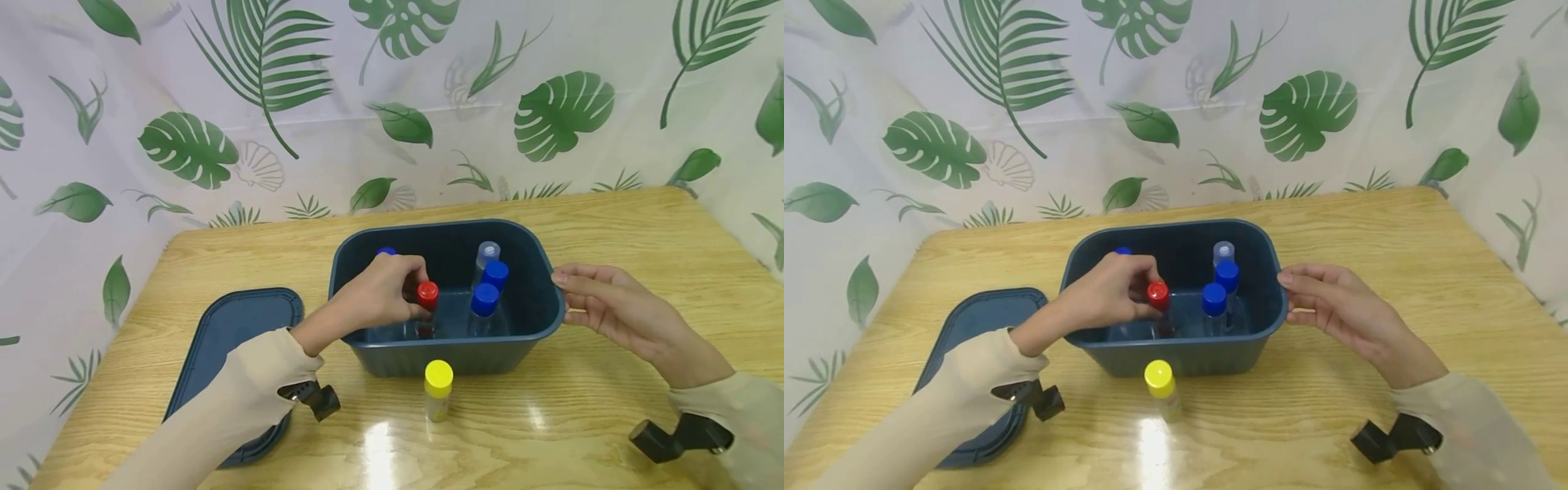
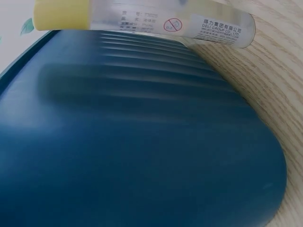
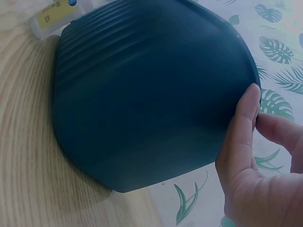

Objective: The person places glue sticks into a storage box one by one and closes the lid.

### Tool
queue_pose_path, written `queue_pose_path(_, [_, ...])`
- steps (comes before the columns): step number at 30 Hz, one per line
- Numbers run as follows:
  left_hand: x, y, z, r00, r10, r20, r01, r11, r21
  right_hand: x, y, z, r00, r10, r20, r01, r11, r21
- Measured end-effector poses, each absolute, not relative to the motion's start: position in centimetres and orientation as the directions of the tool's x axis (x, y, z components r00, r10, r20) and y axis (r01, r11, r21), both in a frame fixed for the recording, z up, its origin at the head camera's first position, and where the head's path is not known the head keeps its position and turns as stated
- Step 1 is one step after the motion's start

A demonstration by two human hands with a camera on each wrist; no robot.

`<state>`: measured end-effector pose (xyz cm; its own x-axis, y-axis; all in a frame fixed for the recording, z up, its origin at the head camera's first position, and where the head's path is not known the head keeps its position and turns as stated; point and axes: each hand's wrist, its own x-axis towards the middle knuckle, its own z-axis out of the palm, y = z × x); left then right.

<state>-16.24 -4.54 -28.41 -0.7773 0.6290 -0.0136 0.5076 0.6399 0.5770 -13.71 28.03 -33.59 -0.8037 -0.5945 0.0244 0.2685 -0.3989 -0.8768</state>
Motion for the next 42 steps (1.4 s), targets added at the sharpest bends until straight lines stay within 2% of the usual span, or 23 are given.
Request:
queue_pose_path(9, [-16.37,-4.63,-28.49,-0.814,0.580,-0.030,0.466,0.684,0.561,-13.69,28.04,-33.52,-0.810,-0.586,0.014,0.266,-0.390,-0.882])
queue_pose_path(18, [-16.04,-4.75,-28.48,-0.828,0.558,-0.055,0.403,0.661,0.634,-13.68,28.04,-33.58,-0.810,-0.586,0.012,0.270,-0.391,-0.880])
queue_pose_path(29, [-16.08,-5.09,-28.34,-0.829,0.559,0.000,0.429,0.637,0.640,-13.70,28.10,-33.57,-0.815,-0.580,0.010,0.264,-0.387,-0.884])
queue_pose_path(35, [-16.07,-5.02,-28.21,-0.819,0.572,0.035,0.478,0.647,0.594,-13.72,28.14,-33.58,-0.822,-0.570,0.003,0.256,-0.375,-0.891])
queue_pose_path(42, [-16.14,-5.06,-28.33,-0.818,0.569,0.078,0.498,0.635,0.591,-13.71,28.15,-33.61,-0.826,-0.564,-0.007,0.263,-0.373,-0.890])
